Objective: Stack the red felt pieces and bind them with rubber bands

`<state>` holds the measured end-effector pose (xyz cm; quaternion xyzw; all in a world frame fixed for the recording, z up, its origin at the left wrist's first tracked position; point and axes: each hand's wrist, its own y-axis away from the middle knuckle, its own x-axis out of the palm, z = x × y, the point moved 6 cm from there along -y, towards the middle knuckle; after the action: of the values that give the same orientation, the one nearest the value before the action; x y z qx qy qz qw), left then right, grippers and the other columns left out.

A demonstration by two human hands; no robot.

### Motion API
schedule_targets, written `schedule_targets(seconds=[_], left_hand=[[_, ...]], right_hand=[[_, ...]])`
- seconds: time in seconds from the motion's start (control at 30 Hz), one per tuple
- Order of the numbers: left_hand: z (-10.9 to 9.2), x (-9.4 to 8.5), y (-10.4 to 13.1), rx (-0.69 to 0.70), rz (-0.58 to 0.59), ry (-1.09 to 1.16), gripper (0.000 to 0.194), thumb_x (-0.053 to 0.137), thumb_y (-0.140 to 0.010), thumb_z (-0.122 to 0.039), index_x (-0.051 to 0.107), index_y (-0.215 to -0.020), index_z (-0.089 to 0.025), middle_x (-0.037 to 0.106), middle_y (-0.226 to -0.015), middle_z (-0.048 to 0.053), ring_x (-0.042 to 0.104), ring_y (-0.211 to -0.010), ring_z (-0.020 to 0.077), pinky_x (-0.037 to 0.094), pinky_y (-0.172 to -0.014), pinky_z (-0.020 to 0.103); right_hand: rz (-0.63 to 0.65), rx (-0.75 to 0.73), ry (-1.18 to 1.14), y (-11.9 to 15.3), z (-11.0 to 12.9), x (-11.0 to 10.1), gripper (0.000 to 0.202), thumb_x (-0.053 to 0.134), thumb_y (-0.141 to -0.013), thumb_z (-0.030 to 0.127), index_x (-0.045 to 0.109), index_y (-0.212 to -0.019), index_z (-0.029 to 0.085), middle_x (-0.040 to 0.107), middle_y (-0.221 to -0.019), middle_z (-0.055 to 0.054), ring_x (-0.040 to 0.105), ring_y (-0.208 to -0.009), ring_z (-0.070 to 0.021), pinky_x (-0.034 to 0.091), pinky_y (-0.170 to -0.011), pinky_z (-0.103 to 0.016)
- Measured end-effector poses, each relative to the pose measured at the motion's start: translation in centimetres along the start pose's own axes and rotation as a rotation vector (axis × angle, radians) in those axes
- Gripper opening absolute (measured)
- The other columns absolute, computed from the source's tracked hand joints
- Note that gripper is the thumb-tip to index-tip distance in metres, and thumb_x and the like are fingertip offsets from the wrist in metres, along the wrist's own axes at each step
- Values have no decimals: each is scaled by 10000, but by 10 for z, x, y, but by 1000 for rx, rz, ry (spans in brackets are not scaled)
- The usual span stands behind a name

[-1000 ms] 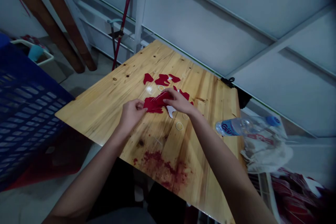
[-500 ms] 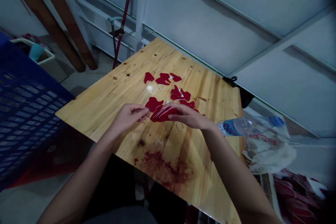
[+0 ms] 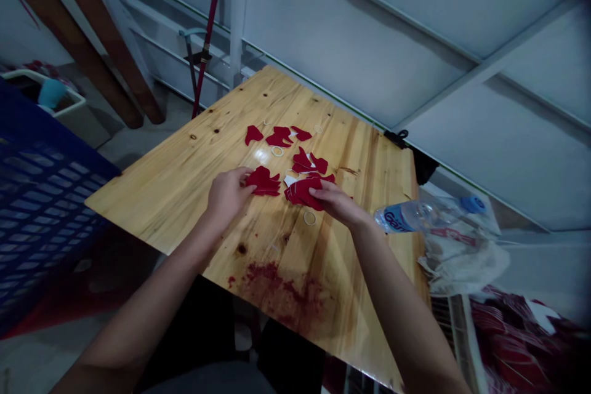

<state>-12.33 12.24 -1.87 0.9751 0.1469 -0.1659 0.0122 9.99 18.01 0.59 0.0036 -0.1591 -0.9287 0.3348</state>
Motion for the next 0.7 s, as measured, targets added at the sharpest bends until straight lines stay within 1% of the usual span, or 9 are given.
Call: schedule_targets(seconds=[0.07,0.13,0.23,0.3,0.37,0.43,0.5,0.6,0.7], left_hand=[[-6,-5,1,71,-29,-154,207,697,-713,-246,741,-915,-242,758,-882,71,670,-801,271,468,-750,362],[-12,-7,1,116,-41,-224,134,689,-716,-256,746,-836,-238,762,-862,63,675,-802,266,474,-750,353],[-16,-8,-1,75,8,-143,59,694,-683,-252,737,-710,-222,751,-770,37,676,-765,240,481,-722,319],[-16,-7,-4,31,60,-59,65,700,-664,-261,736,-683,-211,741,-723,26,672,-727,224,482,-703,307],[-15,-6,-6,13,106,14,140,669,-715,-324,740,-698,-204,741,-729,34,667,-713,219,482,-692,311],[-14,-7,-7,33,98,23,246,601,-799,-401,742,-765,-202,746,-791,55,661,-720,217,479,-691,323],[-11,-10,-6,81,44,-82,259,627,-796,-439,728,-828,-202,737,-848,75,648,-730,222,471,-680,331],[-3,-7,-3,98,4,-268,208,757,-679,-375,691,-788,-211,705,-787,66,624,-693,224,447,-629,327],[7,-5,0,-5,8,-194,135,744,-661,-292,665,-726,-204,684,-702,44,632,-656,213,447,-602,313]], right_hand=[[36,-25,26,-9,5,5,340,777,-689,425,712,-939,204,729,-947,-40,656,-895,-212,491,-927,-383],[61,-61,110,-18,11,14,348,744,-721,385,696,-1016,207,712,-1032,-41,640,-963,-209,467,-957,-380],[85,-127,287,-29,21,32,333,701,-752,301,664,-1073,221,677,-1088,-24,602,-1040,-201,442,-975,-369],[122,-160,357,-32,26,42,272,681,-764,289,655,-1027,223,671,-1016,-9,597,-997,-200,463,-928,-366],[126,-190,359,-30,30,44,226,675,-770,299,646,-979,220,664,-954,-1,599,-942,-194,478,-885,-354],[70,-212,310,-26,34,35,237,687,-770,322,645,-977,215,670,-965,-10,605,-940,-193,479,-887,-344],[-2,-215,230,-21,34,21,302,704,-767,354,650,-1032,220,682,-1041,-25,611,-992,-197,470,-926,-342],[-72,-179,97,-15,27,1,384,746,-722,395,668,-1058,226,698,-1103,-33,623,-1041,-211,462,-968,-351],[-112,-117,5,-12,15,-8,385,774,-668,397,689,-998,218,726,-1045,-41,648,-1014,-227,476,-964,-369]])
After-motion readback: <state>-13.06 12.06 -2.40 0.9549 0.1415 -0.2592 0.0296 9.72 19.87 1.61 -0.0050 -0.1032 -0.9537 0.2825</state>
